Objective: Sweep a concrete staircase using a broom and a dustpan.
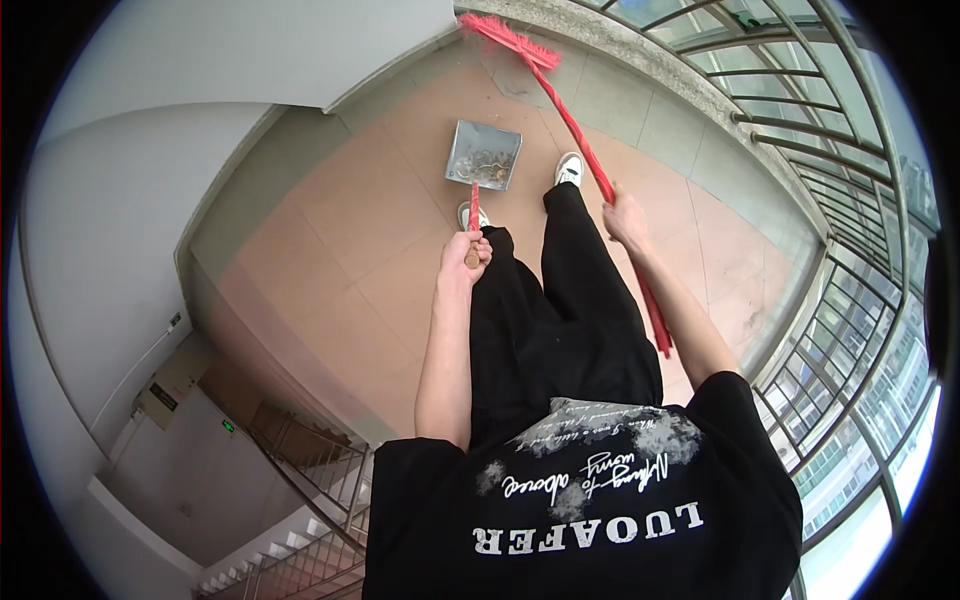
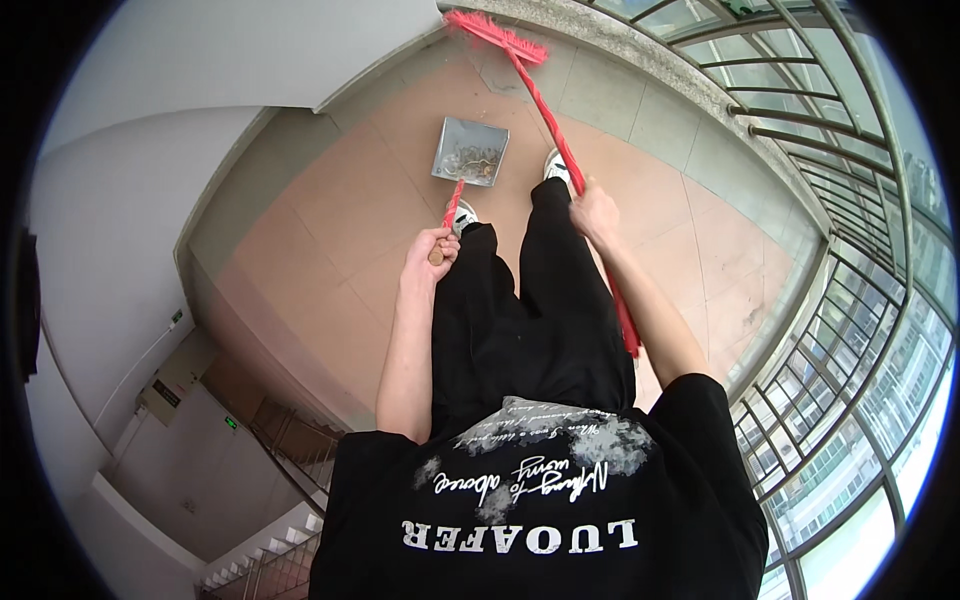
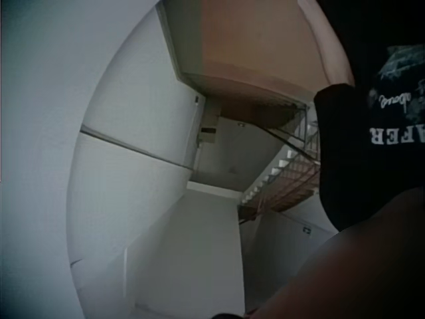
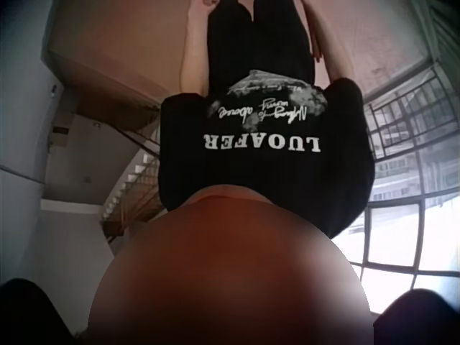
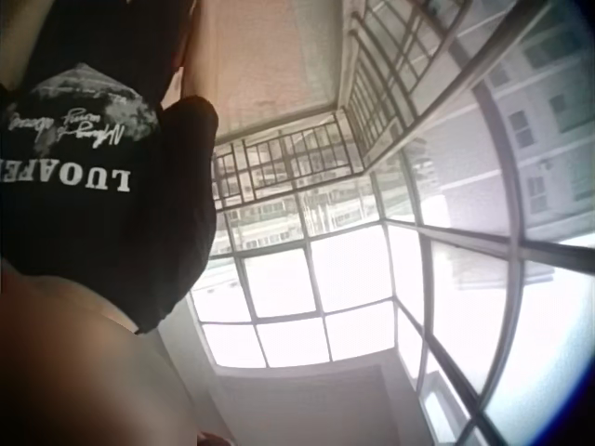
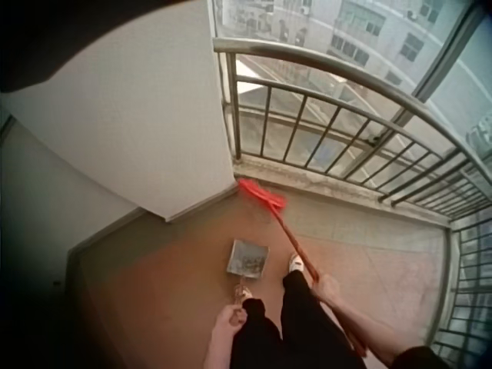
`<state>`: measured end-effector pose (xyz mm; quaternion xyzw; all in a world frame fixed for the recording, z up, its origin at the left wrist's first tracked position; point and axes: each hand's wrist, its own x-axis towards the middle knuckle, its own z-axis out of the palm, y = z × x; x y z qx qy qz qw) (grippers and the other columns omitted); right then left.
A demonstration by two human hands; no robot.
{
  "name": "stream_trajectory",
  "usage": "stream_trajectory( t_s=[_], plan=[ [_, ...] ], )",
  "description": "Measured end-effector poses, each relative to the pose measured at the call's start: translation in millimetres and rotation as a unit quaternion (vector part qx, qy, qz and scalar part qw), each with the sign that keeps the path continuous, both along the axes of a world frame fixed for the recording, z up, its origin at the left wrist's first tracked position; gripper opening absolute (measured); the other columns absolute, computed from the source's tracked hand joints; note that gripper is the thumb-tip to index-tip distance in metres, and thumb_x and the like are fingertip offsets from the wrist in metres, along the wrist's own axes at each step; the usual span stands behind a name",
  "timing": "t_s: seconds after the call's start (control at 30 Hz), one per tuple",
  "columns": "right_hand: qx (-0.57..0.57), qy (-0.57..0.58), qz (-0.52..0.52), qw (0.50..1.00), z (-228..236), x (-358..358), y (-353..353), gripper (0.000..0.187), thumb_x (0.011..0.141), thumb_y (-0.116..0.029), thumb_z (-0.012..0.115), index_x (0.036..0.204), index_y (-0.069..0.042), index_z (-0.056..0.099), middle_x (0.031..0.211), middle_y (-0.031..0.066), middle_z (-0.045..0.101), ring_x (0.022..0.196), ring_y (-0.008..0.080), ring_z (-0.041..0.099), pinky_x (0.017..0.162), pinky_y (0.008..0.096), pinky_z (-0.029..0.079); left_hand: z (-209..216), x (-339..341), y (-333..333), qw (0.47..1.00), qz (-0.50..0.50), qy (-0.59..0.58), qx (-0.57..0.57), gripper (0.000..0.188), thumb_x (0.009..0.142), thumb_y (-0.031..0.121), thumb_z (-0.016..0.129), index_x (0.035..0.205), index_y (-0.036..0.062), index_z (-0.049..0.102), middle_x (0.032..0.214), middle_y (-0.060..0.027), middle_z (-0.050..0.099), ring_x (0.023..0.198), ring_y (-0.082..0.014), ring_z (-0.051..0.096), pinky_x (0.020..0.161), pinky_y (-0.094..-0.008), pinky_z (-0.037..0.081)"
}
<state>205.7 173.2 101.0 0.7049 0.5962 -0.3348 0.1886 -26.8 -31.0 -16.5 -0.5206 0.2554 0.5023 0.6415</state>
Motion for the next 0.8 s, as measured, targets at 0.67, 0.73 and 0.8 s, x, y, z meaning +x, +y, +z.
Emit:
stream_trajectory(
  t_s=[0.67,0.73,0.8],
  plan=[
    [-0.127,0.075,0.213,0.966,130.2,52.6,-69.7,0.058,0.067,-0.002,0.05,0.125,0.003,0.051,0.072,0.0209,0.061,0.063,0.0359,0.06,0.062,0.0398,0.047,-55.0,41.9,79.8,0.995,-0.014,-0.086,-0.042,0.011,0.084,-0.005,0.043,0.093,0.0008,0.044,0.075,-0.0116,0.051,0.047,-0.0103,0.041,0.035,-0.0195,0.033],
    [-0.141,0.064,0.17,0.973,148.4,54.7,-63.2,0.057,0.068,-0.004,0.052,0.124,0.002,0.052,0.074,0.0205,0.062,0.065,0.0339,0.06,0.063,0.0384,0.047,-56.5,37.2,84.7,0.995,-0.014,-0.086,-0.043,0.011,0.083,-0.005,0.043,0.093,0.0009,0.044,0.075,-0.0117,0.051,0.047,-0.0104,0.041,0.035,-0.0196,0.033],
    [-0.148,0.05,0.153,0.976,154.4,64.5,-67.9,0.057,0.068,-0.005,0.054,0.125,0.001,0.053,0.075,0.0203,0.063,0.065,0.0334,0.061,0.063,0.0379,0.048,-56.6,31.8,84.1,0.995,-0.014,-0.086,-0.041,0.012,0.083,-0.006,0.043,0.093,0.0011,0.044,0.075,-0.0118,0.051,0.047,-0.0106,0.041,0.035,-0.0197,0.033]
  ],
)
